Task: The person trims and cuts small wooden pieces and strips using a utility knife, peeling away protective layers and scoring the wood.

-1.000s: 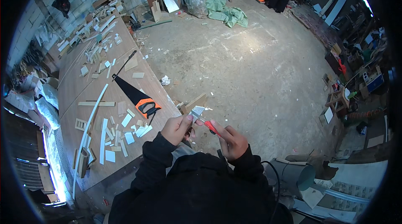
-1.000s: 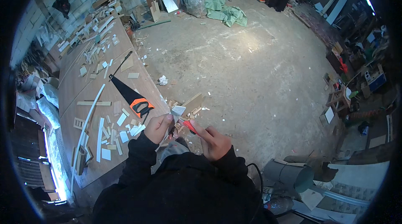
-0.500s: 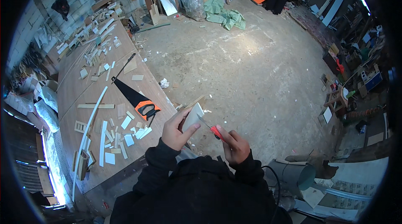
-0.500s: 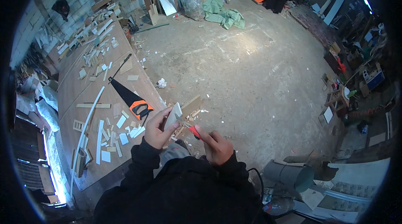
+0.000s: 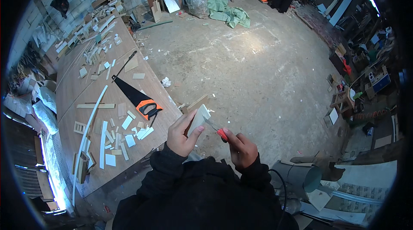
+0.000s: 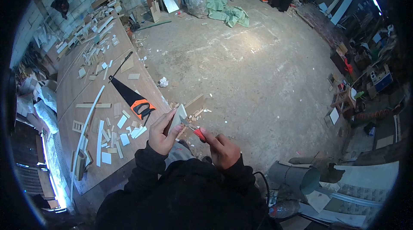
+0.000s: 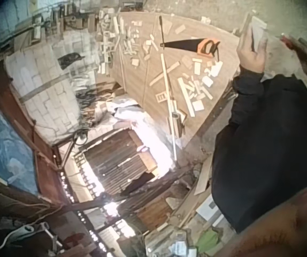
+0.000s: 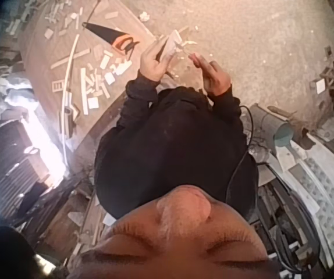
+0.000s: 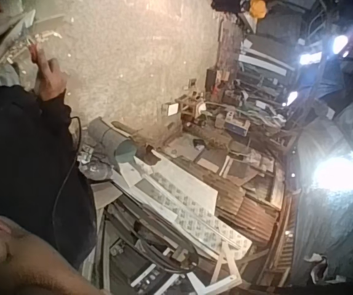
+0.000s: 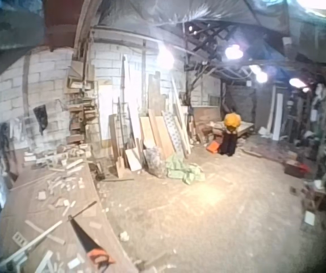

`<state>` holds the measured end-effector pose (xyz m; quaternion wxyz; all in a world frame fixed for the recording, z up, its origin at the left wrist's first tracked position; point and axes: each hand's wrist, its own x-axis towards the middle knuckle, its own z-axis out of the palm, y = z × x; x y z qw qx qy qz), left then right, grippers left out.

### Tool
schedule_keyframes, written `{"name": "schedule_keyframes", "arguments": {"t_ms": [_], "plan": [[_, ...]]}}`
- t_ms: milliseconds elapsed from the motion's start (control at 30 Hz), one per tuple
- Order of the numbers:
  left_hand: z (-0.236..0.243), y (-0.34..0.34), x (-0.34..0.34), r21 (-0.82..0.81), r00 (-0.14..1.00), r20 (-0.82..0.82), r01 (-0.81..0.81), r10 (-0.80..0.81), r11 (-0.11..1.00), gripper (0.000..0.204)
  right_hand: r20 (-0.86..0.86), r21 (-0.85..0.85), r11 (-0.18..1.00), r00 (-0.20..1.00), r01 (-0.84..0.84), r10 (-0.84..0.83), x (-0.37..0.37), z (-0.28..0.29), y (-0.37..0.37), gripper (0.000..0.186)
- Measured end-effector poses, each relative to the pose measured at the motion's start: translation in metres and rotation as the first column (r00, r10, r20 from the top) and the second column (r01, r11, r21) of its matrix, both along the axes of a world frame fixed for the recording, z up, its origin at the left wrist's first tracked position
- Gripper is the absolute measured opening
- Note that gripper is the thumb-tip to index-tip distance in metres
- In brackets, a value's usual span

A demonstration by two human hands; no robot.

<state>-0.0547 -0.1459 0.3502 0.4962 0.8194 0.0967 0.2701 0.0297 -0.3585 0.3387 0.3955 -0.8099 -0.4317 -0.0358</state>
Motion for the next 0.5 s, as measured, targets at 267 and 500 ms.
{"name": "schedule_keyframes", "arguments": {"t_ms": [267,500], "plan": [[0.017,0.000,0.002,0.223,0.993,0.095,-0.090,0.070,0.971,0.047,0.023,-0.102,0.992,0.997,0.078,-0.076,-0.001,0.005,-0.003,0.060],[0.020,-0.005,-0.004,-0.025,0.996,0.081,0.022,-0.020,0.999,0.045,-0.132,0.117,0.991,0.990,0.066,-0.050,0.006,0.008,-0.015,0.050]]}}
